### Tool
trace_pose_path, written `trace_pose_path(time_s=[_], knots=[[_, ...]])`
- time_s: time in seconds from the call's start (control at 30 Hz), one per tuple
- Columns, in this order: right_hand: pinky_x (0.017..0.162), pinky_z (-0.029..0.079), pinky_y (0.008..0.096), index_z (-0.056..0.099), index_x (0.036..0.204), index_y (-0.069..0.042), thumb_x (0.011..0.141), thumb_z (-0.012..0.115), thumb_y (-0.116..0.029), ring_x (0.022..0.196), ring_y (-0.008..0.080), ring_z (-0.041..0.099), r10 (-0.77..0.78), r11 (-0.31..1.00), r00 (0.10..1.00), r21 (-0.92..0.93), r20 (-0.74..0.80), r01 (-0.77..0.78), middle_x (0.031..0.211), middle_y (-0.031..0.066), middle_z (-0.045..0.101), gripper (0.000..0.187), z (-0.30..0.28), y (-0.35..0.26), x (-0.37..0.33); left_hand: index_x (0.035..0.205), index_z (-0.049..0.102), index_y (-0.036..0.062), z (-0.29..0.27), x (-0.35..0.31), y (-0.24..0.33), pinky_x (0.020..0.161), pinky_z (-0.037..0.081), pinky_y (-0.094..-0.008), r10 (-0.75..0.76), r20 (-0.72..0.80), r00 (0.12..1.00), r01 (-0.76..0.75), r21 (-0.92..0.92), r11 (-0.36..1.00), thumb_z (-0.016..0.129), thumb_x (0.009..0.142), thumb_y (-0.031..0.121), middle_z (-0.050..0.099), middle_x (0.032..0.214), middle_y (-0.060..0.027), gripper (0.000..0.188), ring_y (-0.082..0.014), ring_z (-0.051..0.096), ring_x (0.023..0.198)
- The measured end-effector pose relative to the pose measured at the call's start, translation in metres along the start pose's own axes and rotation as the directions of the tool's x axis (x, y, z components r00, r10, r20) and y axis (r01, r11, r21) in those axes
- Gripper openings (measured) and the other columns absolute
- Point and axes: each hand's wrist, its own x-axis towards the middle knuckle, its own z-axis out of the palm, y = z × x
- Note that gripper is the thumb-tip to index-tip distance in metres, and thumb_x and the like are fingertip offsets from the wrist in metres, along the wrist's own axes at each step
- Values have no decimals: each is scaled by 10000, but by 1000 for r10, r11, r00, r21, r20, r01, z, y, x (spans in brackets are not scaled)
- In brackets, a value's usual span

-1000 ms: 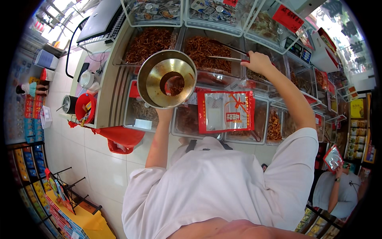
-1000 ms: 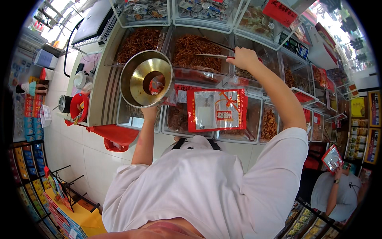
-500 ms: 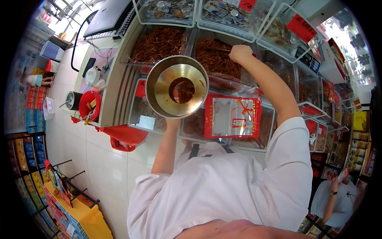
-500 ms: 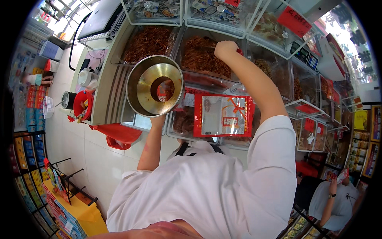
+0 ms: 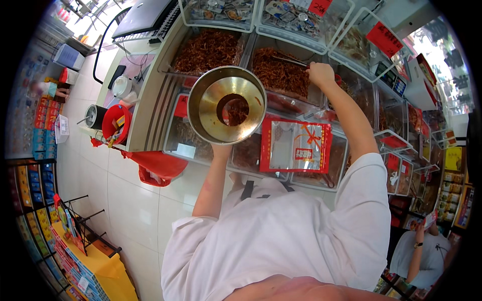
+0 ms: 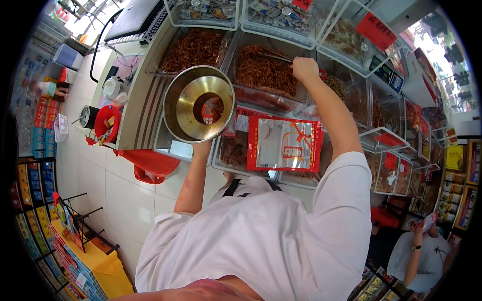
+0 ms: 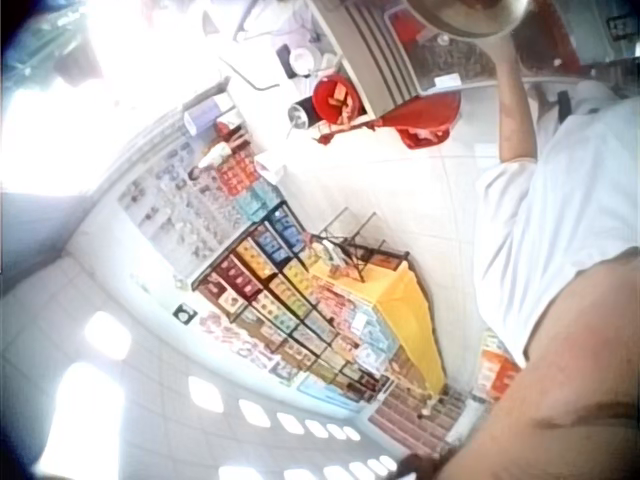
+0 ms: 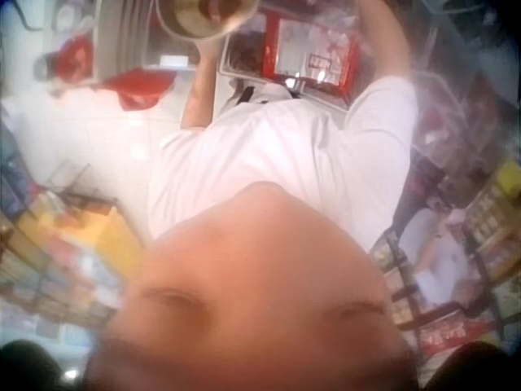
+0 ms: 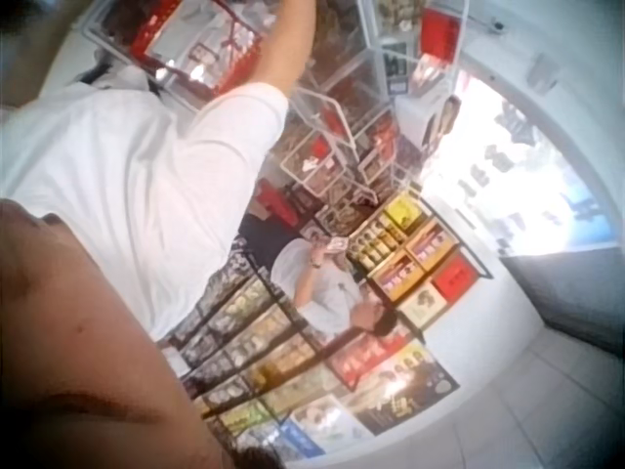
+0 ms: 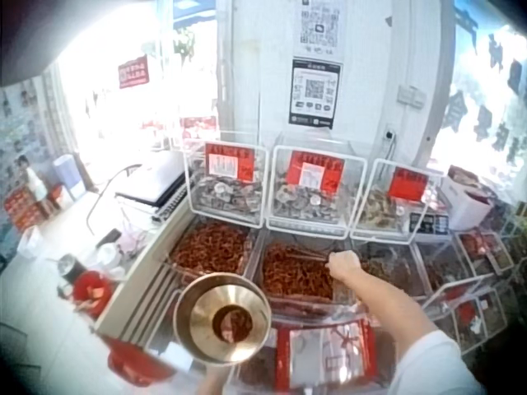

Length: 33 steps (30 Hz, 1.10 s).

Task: The person selects several red packages of food and uses tongs to transfer dried snacks from a transparent bin into a metal bowl, then pours the contents from the bowl into one of the red bags.

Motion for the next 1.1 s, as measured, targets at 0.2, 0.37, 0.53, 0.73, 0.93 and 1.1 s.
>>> trace_pose_path(time_s=[0.2,0.37,0.53,0.73,0.93,1.1], knots=[[595,462,384,553,788,-20,794,518,-271,678,290,599,-57,998,997,-41,-46,55,692,144,605,253,-12,13,-18,1204,371,18,0,-1,5,890,357,-319,11,-3,1000,-11,27,1000,653,699,85,433,1185,-113,582,-211,435,1059],[582,458,383,532,794,-18,796,515,-266,668,291,595,-88,994,995,-75,-52,84,688,145,602,249,-24,17,-33,1201,374,18,1,0,6,888,357,-318,17,-5,1000,-17,58,998,653,699,85,434,1183,-113,578,-210,435,1059],[577,458,380,529,802,-20,798,512,-270,668,291,596,-106,989,993,-108,-45,100,697,143,602,251,-35,24,-45,1198,378,17,1,1,7,887,357,-316,20,0,1000,-20,50,999,652,699,85,437,1181,-113,573,-210,436,1058],[580,460,393,523,807,-21,791,519,-312,664,293,596,-28,991,1000,-133,-8,27,701,148,601,291,-51,42,-74,1193,383,16,-1,-3,6,885,357,-314,16,-11,1000,-16,23,1000,652,699,85,440,1177,-114,566,-210,438,1055],[667,473,404,527,865,-1,778,493,-451,756,341,592,173,985,978,-7,118,-173,789,186,605,459,-45,32,-74,1188,389,14,1,-3,5,883,356,-312,16,-16,1000,-16,6,1000,651,700,86,444,1174,-115,559,-209,441,1052],[730,457,412,531,948,27,784,457,-506,869,332,572,201,972,920,51,336,-231,901,198,594,562,-41,25,-62,1183,393,13,2,-1,5,882,355,-310,19,-25,1000,-19,-13,1000,651,700,87,446,1171,-116,553,-209,442,1050]])
